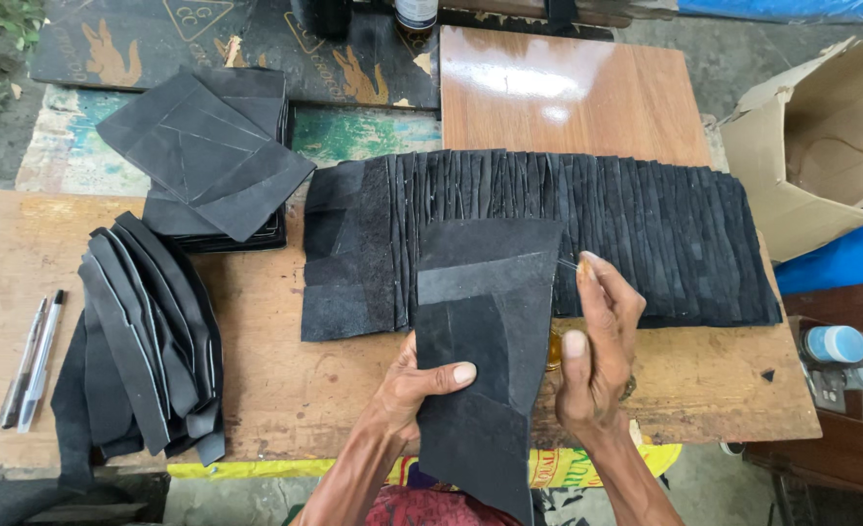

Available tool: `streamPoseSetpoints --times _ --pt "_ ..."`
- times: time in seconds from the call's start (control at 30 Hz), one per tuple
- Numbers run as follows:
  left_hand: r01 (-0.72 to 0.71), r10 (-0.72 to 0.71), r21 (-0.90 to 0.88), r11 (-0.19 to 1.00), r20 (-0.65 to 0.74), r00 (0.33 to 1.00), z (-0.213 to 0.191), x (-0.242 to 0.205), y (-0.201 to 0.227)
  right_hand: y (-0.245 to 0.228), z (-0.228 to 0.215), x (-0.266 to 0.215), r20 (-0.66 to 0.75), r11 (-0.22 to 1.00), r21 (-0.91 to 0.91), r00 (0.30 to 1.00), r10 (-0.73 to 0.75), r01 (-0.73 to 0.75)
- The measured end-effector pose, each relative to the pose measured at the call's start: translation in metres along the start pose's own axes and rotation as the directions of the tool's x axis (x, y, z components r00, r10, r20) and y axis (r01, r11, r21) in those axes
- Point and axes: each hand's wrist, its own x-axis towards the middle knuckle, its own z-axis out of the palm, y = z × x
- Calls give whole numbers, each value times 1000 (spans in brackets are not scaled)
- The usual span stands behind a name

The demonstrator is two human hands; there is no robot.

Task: The person applies a liquid adhesive from a small glass jar onto the edges of black rectangular material pieces using their fingers. They then fold the treated edges and place the finished pieces into a stack on the table. The process is repeated for multiple pieces.

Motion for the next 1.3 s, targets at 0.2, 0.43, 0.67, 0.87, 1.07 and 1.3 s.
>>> streamPoseSetpoints --times 0.2,0.43,0.67,0.87,1.07,1.3 --pt "49 -46 -55 997 53 998 -3 -1 -5 9 3 5 98 999 -40 995 -9 13" --pt "-54 68 95 994 -150 986 -25 -11 22 19 -34 17 167 976 -217 986 26 11" --pt "-165 161 119 979 43 986 -46 -2 41 10 -46 -6 512 944 -321 852 109 72" --pt "-140 130 140 980 80 988 -44 7 27 22 -42 -8 490 948 -315 864 114 54" --pt "-69 69 97 993 9 998 -28 15 22 5 -24 -28 204 740 479 880 429 -472" --pt "-51 49 97 994 25 998 -24 24 20 -21 9 -48 203 504 729 849 488 -463"
